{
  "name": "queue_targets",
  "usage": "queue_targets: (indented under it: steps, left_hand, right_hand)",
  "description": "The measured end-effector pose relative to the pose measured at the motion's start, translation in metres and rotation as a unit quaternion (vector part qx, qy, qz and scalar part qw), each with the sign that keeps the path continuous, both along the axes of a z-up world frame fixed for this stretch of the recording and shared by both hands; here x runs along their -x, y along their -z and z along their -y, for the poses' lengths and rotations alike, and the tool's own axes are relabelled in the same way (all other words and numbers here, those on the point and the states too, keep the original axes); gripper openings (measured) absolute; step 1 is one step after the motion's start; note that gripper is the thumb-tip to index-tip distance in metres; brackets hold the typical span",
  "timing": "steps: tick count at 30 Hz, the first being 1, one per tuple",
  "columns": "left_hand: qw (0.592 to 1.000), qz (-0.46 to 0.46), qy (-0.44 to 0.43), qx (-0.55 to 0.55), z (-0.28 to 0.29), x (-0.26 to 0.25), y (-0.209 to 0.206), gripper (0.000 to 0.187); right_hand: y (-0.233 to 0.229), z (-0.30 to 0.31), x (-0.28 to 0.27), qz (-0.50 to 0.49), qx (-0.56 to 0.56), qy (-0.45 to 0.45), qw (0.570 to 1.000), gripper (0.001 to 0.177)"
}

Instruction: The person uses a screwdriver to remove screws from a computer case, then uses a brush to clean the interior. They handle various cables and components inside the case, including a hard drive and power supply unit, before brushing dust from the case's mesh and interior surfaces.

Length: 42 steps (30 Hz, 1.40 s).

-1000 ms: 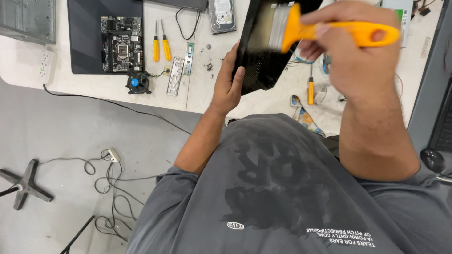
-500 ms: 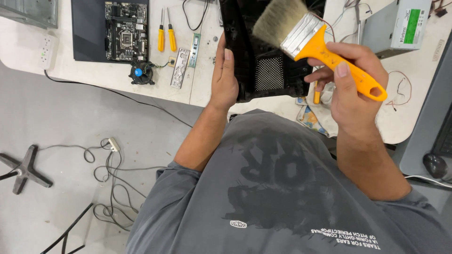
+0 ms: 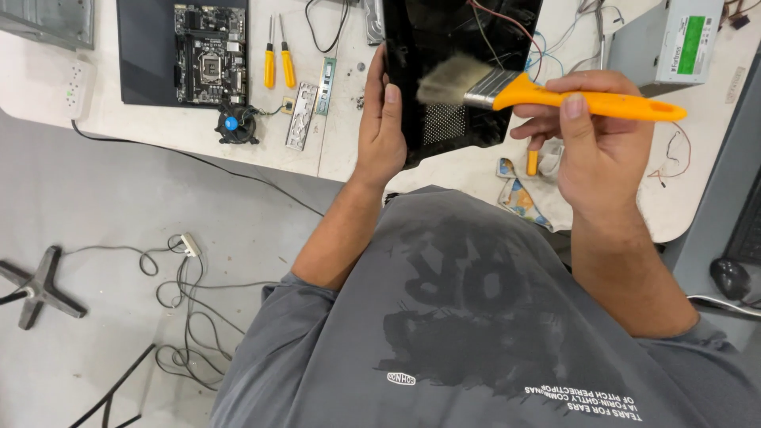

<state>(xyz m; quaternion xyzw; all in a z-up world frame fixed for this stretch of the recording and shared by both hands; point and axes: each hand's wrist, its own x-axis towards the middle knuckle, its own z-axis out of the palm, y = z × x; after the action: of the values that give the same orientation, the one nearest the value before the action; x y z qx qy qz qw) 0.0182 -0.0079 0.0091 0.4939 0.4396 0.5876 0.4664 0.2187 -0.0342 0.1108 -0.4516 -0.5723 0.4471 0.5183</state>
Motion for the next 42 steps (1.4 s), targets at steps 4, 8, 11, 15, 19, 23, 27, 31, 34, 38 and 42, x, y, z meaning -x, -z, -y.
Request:
queue_targets:
  steps: [4,8,11,15,19,23,27,31,34,38,42]
  left_hand:
    - [0.999,-0.013,0.016,-0.033,0.000,0.000,-0.001,0.046]
    - [0.996,-0.058,0.036,-0.057,0.000,0.000,-0.005,0.046]
    - [0.995,-0.058,0.040,-0.071,0.001,-0.002,-0.003,0.047]
    - [0.990,-0.101,0.063,-0.077,0.000,-0.002,-0.001,0.044]
    - [0.990,-0.097,0.065,-0.076,-0.003,-0.004,0.002,0.044]
    - [0.992,-0.092,0.053,-0.062,-0.003,-0.003,0.004,0.046]
    - [0.989,-0.100,0.082,-0.073,-0.001,-0.005,-0.002,0.044]
    - [0.991,-0.091,0.072,-0.061,-0.004,-0.008,0.000,0.045]
    - [0.990,-0.096,0.082,-0.063,-0.004,-0.009,-0.003,0.045]
    - [0.994,-0.055,0.074,-0.051,-0.006,-0.012,-0.003,0.046]
    - [0.997,-0.027,0.049,-0.043,-0.004,-0.008,0.013,0.048]
  right_hand:
    - [-0.005,0.000,0.005,0.029,-0.061,0.001,0.998,0.027]
    - [-0.005,-0.002,0.011,0.011,-0.103,0.014,0.995,0.032]
    - [-0.009,-0.005,0.015,0.032,-0.152,-0.010,0.988,0.027]
    - [-0.002,-0.010,0.023,0.007,-0.123,-0.024,0.992,0.027]
    - [0.005,-0.010,0.026,0.097,-0.255,0.018,0.962,0.025]
    - [0.007,-0.006,0.027,0.082,-0.223,-0.035,0.971,0.026]
    - [-0.006,-0.012,0.025,0.078,-0.204,0.027,0.975,0.023]
    - [-0.009,-0.014,0.020,0.102,-0.193,-0.022,0.976,0.023]
    - [-0.005,-0.016,0.019,0.106,-0.200,-0.010,0.974,0.020]
    - [-0.001,-0.012,0.019,0.096,-0.219,0.040,0.970,0.024]
    - [0.001,-0.007,0.011,0.082,-0.241,0.081,0.964,0.026]
